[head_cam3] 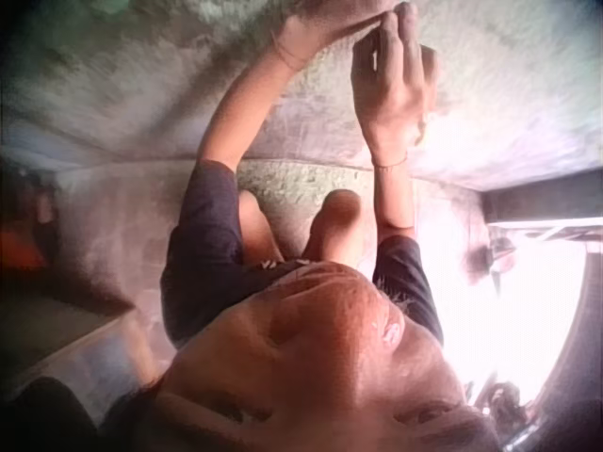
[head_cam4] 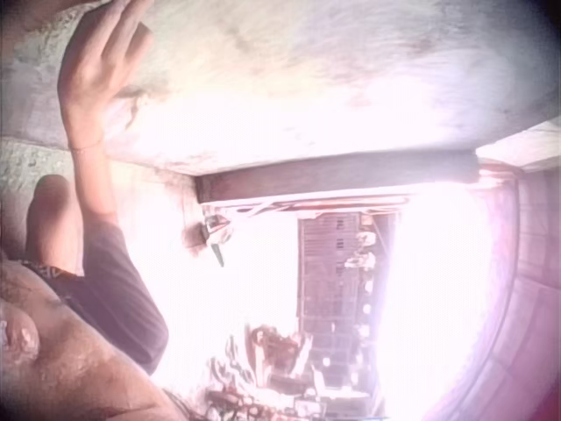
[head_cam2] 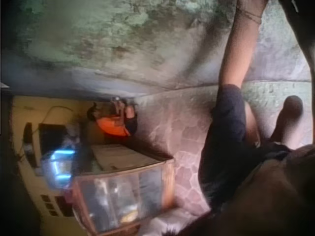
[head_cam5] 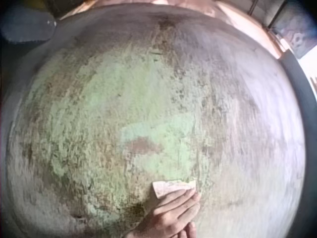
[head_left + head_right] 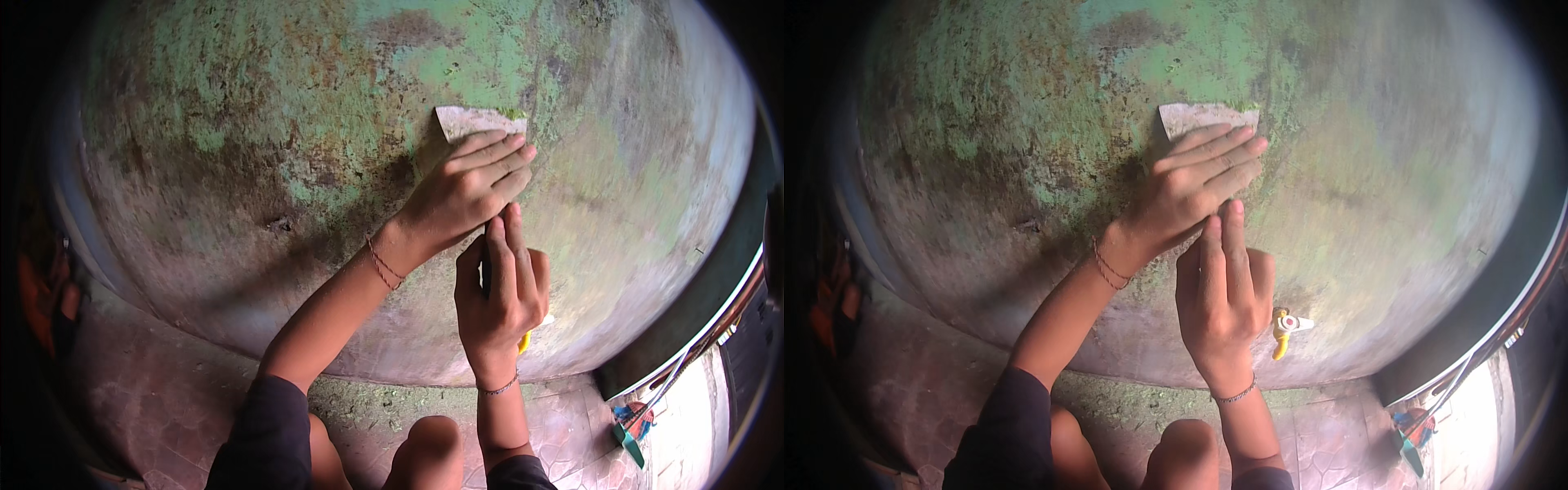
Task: The person uses a metal scraper to remove greenish material from a curved wall surface. They repeatedly scrape small areas, pause to wipe the blade, and continue scraping adjacent spots on the same wall section.
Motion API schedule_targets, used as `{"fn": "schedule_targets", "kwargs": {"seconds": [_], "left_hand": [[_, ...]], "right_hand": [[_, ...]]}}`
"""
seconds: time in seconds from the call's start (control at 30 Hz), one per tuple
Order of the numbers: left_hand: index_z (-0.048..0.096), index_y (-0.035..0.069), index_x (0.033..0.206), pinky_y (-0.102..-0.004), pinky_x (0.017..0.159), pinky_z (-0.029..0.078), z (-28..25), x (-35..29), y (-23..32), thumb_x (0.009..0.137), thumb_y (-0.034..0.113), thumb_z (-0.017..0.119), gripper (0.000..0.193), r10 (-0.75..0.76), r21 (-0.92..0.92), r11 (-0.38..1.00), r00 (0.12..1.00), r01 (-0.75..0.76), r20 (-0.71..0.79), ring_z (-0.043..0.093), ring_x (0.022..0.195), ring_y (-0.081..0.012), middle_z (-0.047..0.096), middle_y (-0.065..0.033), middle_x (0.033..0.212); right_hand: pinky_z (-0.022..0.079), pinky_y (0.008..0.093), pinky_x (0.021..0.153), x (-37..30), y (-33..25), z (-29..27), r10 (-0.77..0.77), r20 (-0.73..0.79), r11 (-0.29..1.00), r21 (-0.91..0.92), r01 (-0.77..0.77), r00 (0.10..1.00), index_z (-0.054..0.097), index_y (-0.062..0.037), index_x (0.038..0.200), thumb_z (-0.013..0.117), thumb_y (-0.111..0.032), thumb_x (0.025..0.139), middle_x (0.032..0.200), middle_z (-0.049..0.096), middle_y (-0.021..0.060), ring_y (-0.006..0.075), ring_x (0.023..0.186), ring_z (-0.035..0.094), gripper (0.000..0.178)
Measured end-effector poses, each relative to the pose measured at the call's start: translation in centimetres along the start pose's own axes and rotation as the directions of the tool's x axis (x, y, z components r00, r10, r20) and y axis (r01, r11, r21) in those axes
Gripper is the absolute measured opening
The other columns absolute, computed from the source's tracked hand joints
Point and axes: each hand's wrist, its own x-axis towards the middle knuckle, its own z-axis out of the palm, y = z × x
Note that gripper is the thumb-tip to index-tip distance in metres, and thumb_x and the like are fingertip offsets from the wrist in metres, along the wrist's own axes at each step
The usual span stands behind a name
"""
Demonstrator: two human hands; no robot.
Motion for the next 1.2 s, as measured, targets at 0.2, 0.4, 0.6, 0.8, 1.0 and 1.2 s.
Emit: {"fn": "schedule_targets", "kwargs": {"seconds": [0.2, 0.4, 0.6, 0.8, 1.0, 1.2], "left_hand": [[0.075, 0.000, 0.105, -0.0453, 0.108, 0.051, -0.8, 0.7, -1.1, 0.086, 0.010, 0.066, 0.024, 0.024, -0.037, 0.999, 0.998, -0.026, -0.049, 0.066, 0.124, -0.0318, 0.073, -0.0152, 0.125], [0.075, -0.002, 0.109, -0.0461, 0.110, 0.050, -2.0, 1.1, -1.0, 0.087, 0.014, 0.066, 0.028, 0.005, -0.063, 0.998, 0.998, -0.010, -0.068, 0.065, 0.125, -0.0344, 0.072, -0.0163, 0.126], [0.074, -0.003, 0.109, -0.0464, 0.110, 0.049, -2.5, 1.6, -2.0, 0.090, 0.019, 0.064, 0.031, -0.031, -0.057, 0.998, 0.997, 0.027, -0.077, 0.065, 0.126, -0.0354, 0.072, -0.0185, 0.125], [0.073, -0.004, 0.112, -0.0467, 0.111, 0.049, -3.2, 1.6, -2.5, 0.091, 0.020, 0.062, 0.033, -0.044, -0.035, 0.999, 0.996, 0.041, -0.078, 0.063, 0.128, -0.0363, 0.071, -0.0200, 0.126], [0.072, -0.004, 0.113, -0.0475, 0.112, 0.047, -3.9, 1.0, -1.5, 0.094, 0.023, 0.060, 0.035, -0.094, -0.097, 0.991, 0.993, 0.087, -0.072, 0.062, 0.128, -0.0388, 0.070, -0.0204, 0.129], [0.071, -0.006, 0.114, -0.0484, 0.112, 0.047, -4.9, 0.8, -1.6, 0.091, 0.019, 0.062, 0.034, -0.140, -0.113, 0.984, 0.989, 0.135, -0.041, 0.061, 0.129, -0.0399, 0.069, -0.0223, 0.128]], "right_hand": [[0.053, 0.0313, 0.062, 1.6, -0.1, -0.4, -0.067, -0.013, 0.997, 0.040, 0.068, 0.998, 0.073, 0.0038, 0.112, 0.078, 0.003, 0.076, 0.128, 0.070, 0.0187, 0.0230, 0.073, 0.060, 0.037], [0.055, 0.0306, 0.067, 2.8, -0.8, -0.9, -0.053, -0.045, 0.997, 0.057, 0.056, 0.998, 0.076, -0.0010, 0.107, 0.078, 0.005, 0.076, 0.118, 0.076, 0.0136, 0.0218, 0.071, 0.064, 0.032], [0.053, 0.0296, 0.062, 4.0, -0.8, -0.5, -0.116, 0.009, 0.990, 0.077, 0.115, 0.993, 0.074, 0.0050, 0.111, 0.077, 0.002, 0.075, 0.123, 0.072, 0.0192, 0.0229, 0.075, 0.061, 0.036], [0.056, 0.0304, 0.068, 4.6, -1.9, 0.2, -0.060, -0.033, 0.997, 0.056, 0.062, 0.998, 0.077, -0.0022, 0.103, 0.078, 0.006, 0.074, 0.117, 0.076, 0.0129, 0.0214, 0.071, 0.064, 0.030], [0.056, 0.0309, 0.069, 4.5, -2.6, -0.8, -0.124, -0.056, 0.987, 0.093, 0.129, 0.991, 0.077, -0.0029, 0.106, 0.078, 0.004, 0.075, 0.118, 0.076, 0.0120, 0.0221, 0.070, 0.064, 0.031], [0.056, 0.0320, 0.069, 5.0, -2.8, -1.2, -0.078, 0.022, 0.989, 0.126, 0.075, 0.997, 0.077, -0.0041, 0.105, 0.079, 0.002, 0.074, 0.119, 0.076, 0.0112, 0.0222, 0.072, 0.065, 0.032]]}}
